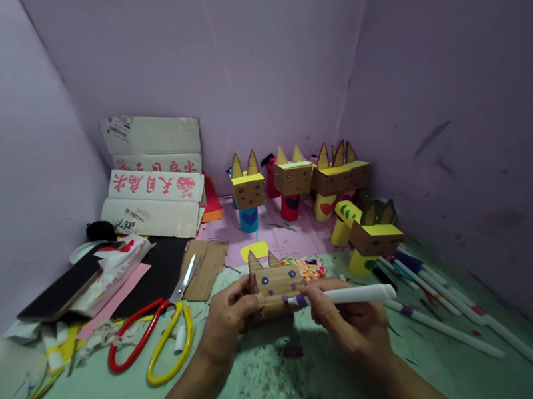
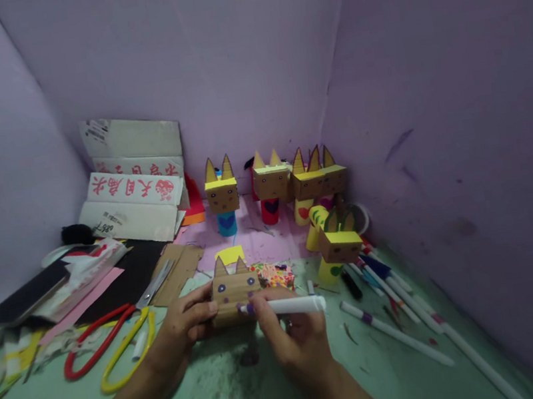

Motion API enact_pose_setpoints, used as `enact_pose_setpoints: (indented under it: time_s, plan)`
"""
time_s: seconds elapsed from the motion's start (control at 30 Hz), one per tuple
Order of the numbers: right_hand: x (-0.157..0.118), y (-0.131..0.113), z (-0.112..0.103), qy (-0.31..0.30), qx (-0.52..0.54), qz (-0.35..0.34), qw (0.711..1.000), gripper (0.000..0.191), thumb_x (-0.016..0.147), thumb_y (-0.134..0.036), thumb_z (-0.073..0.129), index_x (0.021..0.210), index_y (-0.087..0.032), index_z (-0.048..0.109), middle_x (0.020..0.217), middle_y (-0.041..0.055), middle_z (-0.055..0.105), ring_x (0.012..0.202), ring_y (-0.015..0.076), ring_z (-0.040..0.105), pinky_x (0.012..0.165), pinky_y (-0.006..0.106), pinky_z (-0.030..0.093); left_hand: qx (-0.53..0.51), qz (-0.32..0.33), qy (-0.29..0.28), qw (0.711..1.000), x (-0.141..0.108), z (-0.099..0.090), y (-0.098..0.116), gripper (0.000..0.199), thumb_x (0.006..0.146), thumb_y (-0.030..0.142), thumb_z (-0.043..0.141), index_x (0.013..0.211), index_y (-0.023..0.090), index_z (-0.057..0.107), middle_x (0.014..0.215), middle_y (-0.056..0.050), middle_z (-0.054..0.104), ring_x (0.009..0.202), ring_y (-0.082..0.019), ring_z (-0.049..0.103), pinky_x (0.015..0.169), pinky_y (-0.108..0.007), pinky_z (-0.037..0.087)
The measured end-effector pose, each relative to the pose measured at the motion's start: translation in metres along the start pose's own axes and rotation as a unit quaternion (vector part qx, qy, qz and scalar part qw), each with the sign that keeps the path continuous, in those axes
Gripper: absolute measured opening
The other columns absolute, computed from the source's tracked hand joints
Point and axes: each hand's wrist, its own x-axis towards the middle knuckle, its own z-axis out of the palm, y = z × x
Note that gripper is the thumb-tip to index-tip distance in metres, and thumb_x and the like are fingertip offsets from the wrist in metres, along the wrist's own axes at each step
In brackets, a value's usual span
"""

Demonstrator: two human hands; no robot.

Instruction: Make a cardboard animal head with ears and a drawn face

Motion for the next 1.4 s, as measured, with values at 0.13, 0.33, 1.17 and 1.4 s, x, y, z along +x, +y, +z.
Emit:
enact_pose_setpoints:
  time_s: [0.13, 0.33, 1.17, 1.4]
  plan:
    - [0.0021, -0.0029, -0.0002, 0.01, 0.015, 0.023, 1.0, 0.011, 0.08, -0.023, 0.062, 0.071, -0.017, 0.066, 0.049, -0.0029, 0.055, 0.042, 0.0105, 0.049, 0.037, 0.021, 0.037, 0.0, -0.002, 0.004, 1.0, -0.0007, 0.0015, 0.0008, 0.048, 0.061, 0.027, 0.068, 0.105, 0.011, 0.064, 0.089, -0.009, 0.067, 0.078, -0.022, 0.06, 0.069, -0.032, 0.048]
    - [0.0052, -0.0054, -0.0019, -0.001, 0.005, 0.022, 1.0, 0.015, 0.082, -0.024, 0.06, 0.07, -0.016, 0.066, 0.048, -0.0026, 0.054, 0.042, 0.0109, 0.048, 0.037, 0.022, 0.037, 0.002, -0.003, 0.01, 1.0, -0.0012, 0.003, 0.0019, 0.048, 0.058, 0.028, 0.069, 0.103, 0.012, 0.065, 0.087, -0.008, 0.067, 0.075, -0.022, 0.06, 0.065, -0.03, 0.047]
    - [0.0028, -0.0001, 0.0004, -0.007, -0.008, 0.009, 1.0, 0.012, 0.082, -0.024, 0.061, 0.073, -0.018, 0.067, 0.049, -0.0039, 0.053, 0.043, 0.0098, 0.046, 0.039, 0.021, 0.035, 0.004, -0.001, 0.001, 1.0, -0.0008, 0.0009, -0.0003, 0.049, 0.061, 0.026, 0.067, 0.108, 0.012, 0.064, 0.093, -0.009, 0.069, 0.085, -0.025, 0.062, 0.071, -0.032, 0.049]
    - [0.0007, 0.0003, -0.0013, 0.012, 0.036, 0.041, 0.998, 0.013, 0.083, -0.026, 0.061, 0.075, -0.019, 0.068, 0.051, -0.0035, 0.054, 0.045, 0.01, 0.048, 0.041, 0.022, 0.036, 0.004, 0.007, 0.011, 1.0, 0.0005, 0.0015, -0.0013, 0.048, 0.061, 0.026, 0.067, 0.106, 0.011, 0.065, 0.088, -0.008, 0.069, 0.079, -0.022, 0.061, 0.065, -0.027, 0.048]
